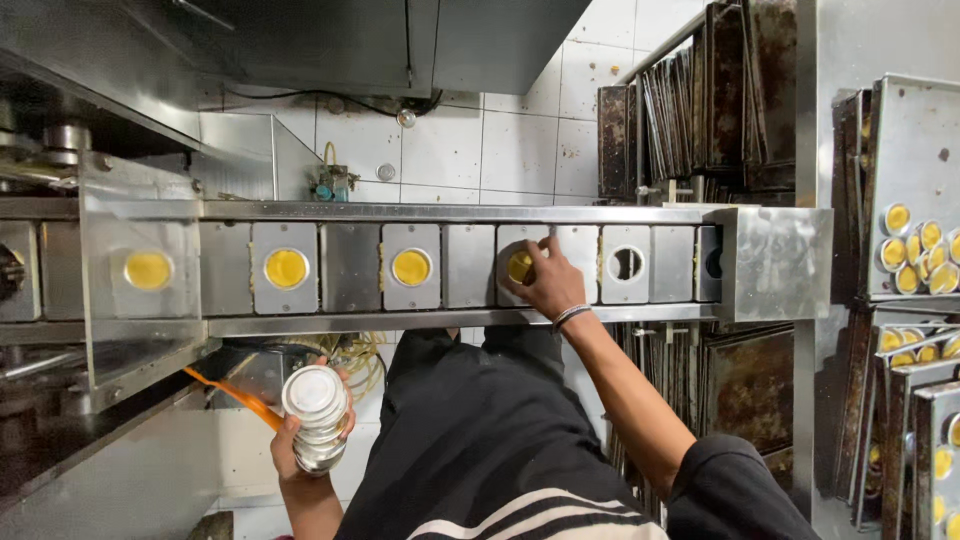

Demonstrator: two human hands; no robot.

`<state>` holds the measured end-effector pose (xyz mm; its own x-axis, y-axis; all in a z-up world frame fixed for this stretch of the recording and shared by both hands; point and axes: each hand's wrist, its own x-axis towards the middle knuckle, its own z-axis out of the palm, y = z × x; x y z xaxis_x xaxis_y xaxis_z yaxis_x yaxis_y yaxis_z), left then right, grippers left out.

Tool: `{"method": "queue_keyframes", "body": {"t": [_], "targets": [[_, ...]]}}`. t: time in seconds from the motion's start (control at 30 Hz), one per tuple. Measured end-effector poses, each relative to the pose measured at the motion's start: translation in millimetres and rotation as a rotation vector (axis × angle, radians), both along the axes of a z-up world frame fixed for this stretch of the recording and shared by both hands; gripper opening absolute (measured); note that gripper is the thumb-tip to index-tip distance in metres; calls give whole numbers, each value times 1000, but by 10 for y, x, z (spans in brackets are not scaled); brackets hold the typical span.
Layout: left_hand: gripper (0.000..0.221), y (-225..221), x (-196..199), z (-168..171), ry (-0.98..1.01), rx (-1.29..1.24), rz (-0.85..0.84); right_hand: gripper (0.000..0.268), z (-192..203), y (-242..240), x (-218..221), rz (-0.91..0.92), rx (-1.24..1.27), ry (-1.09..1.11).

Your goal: The person picks up metal egg tart molds from a tray and places them individually into circular cutouts on a moving conveyor belt system.

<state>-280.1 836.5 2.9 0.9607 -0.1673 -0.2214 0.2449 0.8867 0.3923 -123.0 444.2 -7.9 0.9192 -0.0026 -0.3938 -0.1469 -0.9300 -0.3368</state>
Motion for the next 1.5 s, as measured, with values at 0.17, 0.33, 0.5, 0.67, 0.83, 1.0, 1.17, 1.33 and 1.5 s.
{"method": "queue_keyframes", "body": {"t": [0.17, 0.33, 0.5, 0.67, 0.83, 1.0, 1.17, 1.33, 1.5], "targets": [[85, 32, 4, 30, 18, -19, 16, 74, -234, 5, -155, 12, -18, -43], [87, 96, -71, -1, 63, -22, -1, 78, -159, -597, -112, -220, -48, 29], [85, 64, 72, 70, 97, 52, -27, 81, -166, -938, -72, -143, -65, -50], [84, 8, 155, 77, 34, 21, -64, 84, -493, -816, -278, 117, -271, -207], [84, 1, 88, 74, 49, -27, -96, 64, -566, -608, -351, 145, -233, -617], [89, 69, 23, -25, 66, -8, -99, 84, -602, -464, -261, 233, -111, -457], [82, 26, 100, 164, 18, 33, -61, 81, -621, -304, -185, 348, -109, -440], [75, -38, 25, 260, 87, 158, -5, 77, -575, -119, -230, 357, -68, -447], [81, -30, 77, 174, 33, 95, -9, 78, -727, -80, -313, 227, -110, -532]]}}
